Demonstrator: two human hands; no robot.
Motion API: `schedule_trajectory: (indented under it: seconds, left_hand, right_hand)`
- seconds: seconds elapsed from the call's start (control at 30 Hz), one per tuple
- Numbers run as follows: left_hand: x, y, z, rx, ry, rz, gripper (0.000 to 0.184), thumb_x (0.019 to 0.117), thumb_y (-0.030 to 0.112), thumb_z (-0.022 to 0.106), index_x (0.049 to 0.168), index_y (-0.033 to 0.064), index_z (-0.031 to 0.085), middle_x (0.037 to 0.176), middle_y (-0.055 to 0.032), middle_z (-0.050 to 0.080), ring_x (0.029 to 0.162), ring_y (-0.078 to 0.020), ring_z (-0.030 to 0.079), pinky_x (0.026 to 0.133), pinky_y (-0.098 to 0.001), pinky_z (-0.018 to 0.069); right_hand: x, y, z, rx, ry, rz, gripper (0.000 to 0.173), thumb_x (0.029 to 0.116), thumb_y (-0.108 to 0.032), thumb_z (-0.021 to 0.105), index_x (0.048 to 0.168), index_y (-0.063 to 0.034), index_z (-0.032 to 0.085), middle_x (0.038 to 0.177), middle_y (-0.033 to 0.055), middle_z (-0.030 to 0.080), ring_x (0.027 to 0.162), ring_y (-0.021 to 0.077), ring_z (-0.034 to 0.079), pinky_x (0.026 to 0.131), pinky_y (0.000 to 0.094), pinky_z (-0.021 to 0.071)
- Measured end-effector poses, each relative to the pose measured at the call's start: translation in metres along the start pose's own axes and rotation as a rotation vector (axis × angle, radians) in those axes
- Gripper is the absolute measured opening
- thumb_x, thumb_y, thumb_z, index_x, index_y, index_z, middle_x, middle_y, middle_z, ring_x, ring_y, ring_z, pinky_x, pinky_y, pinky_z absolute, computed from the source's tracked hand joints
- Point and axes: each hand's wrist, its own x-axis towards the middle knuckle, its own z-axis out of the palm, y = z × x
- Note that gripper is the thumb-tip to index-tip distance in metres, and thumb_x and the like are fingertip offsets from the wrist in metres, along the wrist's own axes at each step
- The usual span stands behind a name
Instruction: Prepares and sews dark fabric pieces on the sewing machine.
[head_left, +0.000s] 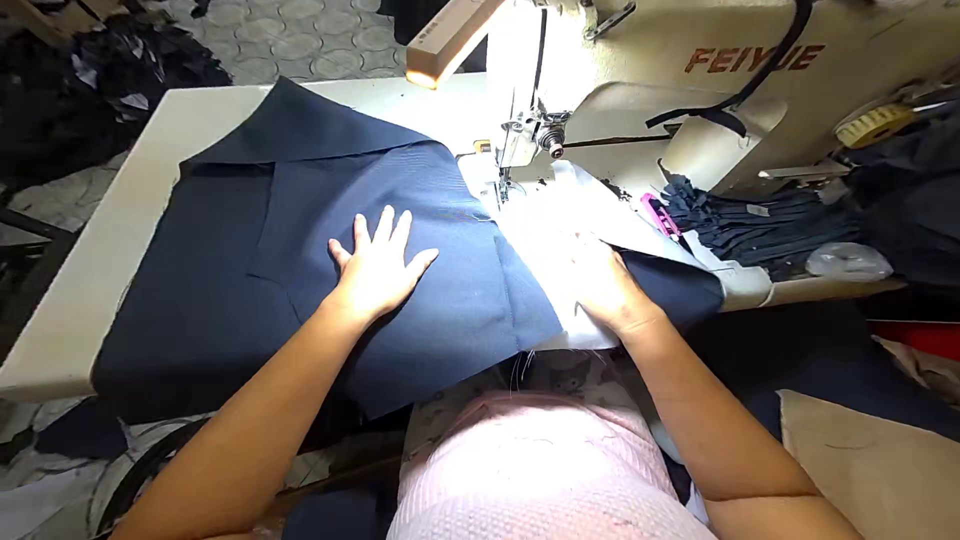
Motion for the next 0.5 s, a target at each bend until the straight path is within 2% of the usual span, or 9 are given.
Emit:
schedule_trajectory:
  seconds: [0.03, 0.07, 0.13, 0.17, 0.23, 0.33, 0.37, 0.43, 0.5]
  left_hand:
    - [-0.001, 0.002, -0.004, -0.012, 0.030, 0.076, 0.079, 0.1031, 0.060, 0.044, 0.162, 0.0094, 0.031, 0.168, -0.0214, 0.023, 0.153, -0.0531, 0.017, 0.109, -0.0829, 0.0155]
    - [0.000, 0.006, -0.005, -0.041, 0.114, 0.233, 0.069, 0.1014, 0.044, 0.054, 0.155, 0.0033, 0.042, 0.163, -0.0262, 0.031, 0.149, -0.0520, 0.028, 0.110, -0.0767, 0.0240]
    - [0.012, 0.022, -0.009, -0.171, 0.262, 0.688, 0.053, 0.0839, 0.013, 0.064, 0.134, -0.0025, 0.062, 0.148, -0.0254, 0.052, 0.139, -0.0436, 0.047, 0.114, -0.0621, 0.0352]
    - [0.020, 0.036, -0.013, -0.240, 0.256, 0.892, 0.050, 0.0781, 0.006, 0.063, 0.127, -0.0016, 0.066, 0.139, -0.0225, 0.060, 0.134, -0.0395, 0.053, 0.113, -0.0567, 0.0390]
    - [0.039, 0.066, -0.014, -0.306, 0.173, 1.146, 0.047, 0.0716, 0.004, 0.061, 0.118, 0.0020, 0.069, 0.126, -0.0161, 0.067, 0.123, -0.0324, 0.059, 0.107, -0.0509, 0.0445]
    - [0.071, 0.089, -0.009, -0.269, 0.029, 1.240, 0.042, 0.0658, 0.009, 0.062, 0.106, 0.0061, 0.071, 0.112, -0.0102, 0.071, 0.113, -0.0281, 0.064, 0.097, -0.0494, 0.0477]
    - [0.080, 0.090, -0.008, -0.259, -0.021, 1.231, 0.036, 0.0657, 0.010, 0.063, 0.100, 0.0060, 0.072, 0.105, -0.0100, 0.072, 0.107, -0.0284, 0.065, 0.093, -0.0501, 0.0482]
    - [0.093, 0.085, -0.005, -0.242, -0.102, 1.203, 0.028, 0.0677, 0.014, 0.061, 0.092, 0.0039, 0.070, 0.095, -0.0128, 0.070, 0.099, -0.0314, 0.065, 0.088, -0.0539, 0.0481]
    - [0.099, 0.076, 0.000, -0.261, -0.124, 1.196, 0.029, 0.0724, 0.022, 0.056, 0.089, 0.0026, 0.071, 0.092, -0.0158, 0.068, 0.098, -0.0335, 0.063, 0.090, -0.0539, 0.0442]
  right_hand:
    - [0.000, -0.001, -0.002, 0.056, 0.086, -0.041, 0.034, 0.1015, -0.009, 0.052, 0.130, 0.0058, 0.065, 0.131, 0.0286, 0.063, 0.126, 0.0423, 0.060, 0.109, 0.0550, 0.0455]
    - [-0.001, -0.008, -0.004, 0.130, 0.204, -0.090, 0.032, 0.0993, -0.006, 0.054, 0.125, 0.0061, 0.068, 0.128, 0.0270, 0.066, 0.122, 0.0391, 0.063, 0.107, 0.0505, 0.0482]
    - [-0.004, -0.031, -0.002, 0.306, 0.409, -0.156, 0.022, 0.0972, -0.002, 0.058, 0.113, 0.0047, 0.071, 0.109, 0.0205, 0.071, 0.101, 0.0292, 0.069, 0.092, 0.0408, 0.0557]
    - [-0.004, -0.042, 0.001, 0.395, 0.455, -0.142, 0.020, 0.0978, -0.001, 0.057, 0.114, 0.0042, 0.069, 0.106, 0.0176, 0.072, 0.098, 0.0242, 0.070, 0.089, 0.0372, 0.0572]
    - [-0.006, -0.057, 0.009, 0.561, 0.438, -0.066, 0.024, 0.1017, -0.001, 0.050, 0.124, 0.0048, 0.058, 0.111, 0.0164, 0.069, 0.101, 0.0185, 0.070, 0.089, 0.0340, 0.0593]
    - [-0.009, -0.059, 0.019, 0.642, 0.339, 0.053, 0.035, 0.1045, -0.007, 0.051, 0.138, 0.0027, 0.045, 0.118, 0.0174, 0.066, 0.105, 0.0176, 0.069, 0.091, 0.0348, 0.0577]
    - [-0.010, -0.057, 0.021, 0.627, 0.336, 0.069, 0.034, 0.1045, -0.009, 0.053, 0.136, 0.0021, 0.047, 0.112, 0.0161, 0.067, 0.101, 0.0164, 0.069, 0.088, 0.0341, 0.0569]
    - [-0.011, -0.052, 0.018, 0.578, 0.318, 0.054, 0.028, 0.1059, -0.014, 0.053, 0.129, 0.0028, 0.051, 0.112, 0.0145, 0.067, 0.104, 0.0137, 0.069, 0.093, 0.0313, 0.0569]
    - [-0.010, -0.052, 0.012, 0.498, 0.263, 0.043, 0.029, 0.1044, -0.016, 0.052, 0.125, 0.0040, 0.056, 0.113, 0.0170, 0.067, 0.107, 0.0200, 0.067, 0.094, 0.0372, 0.0549]
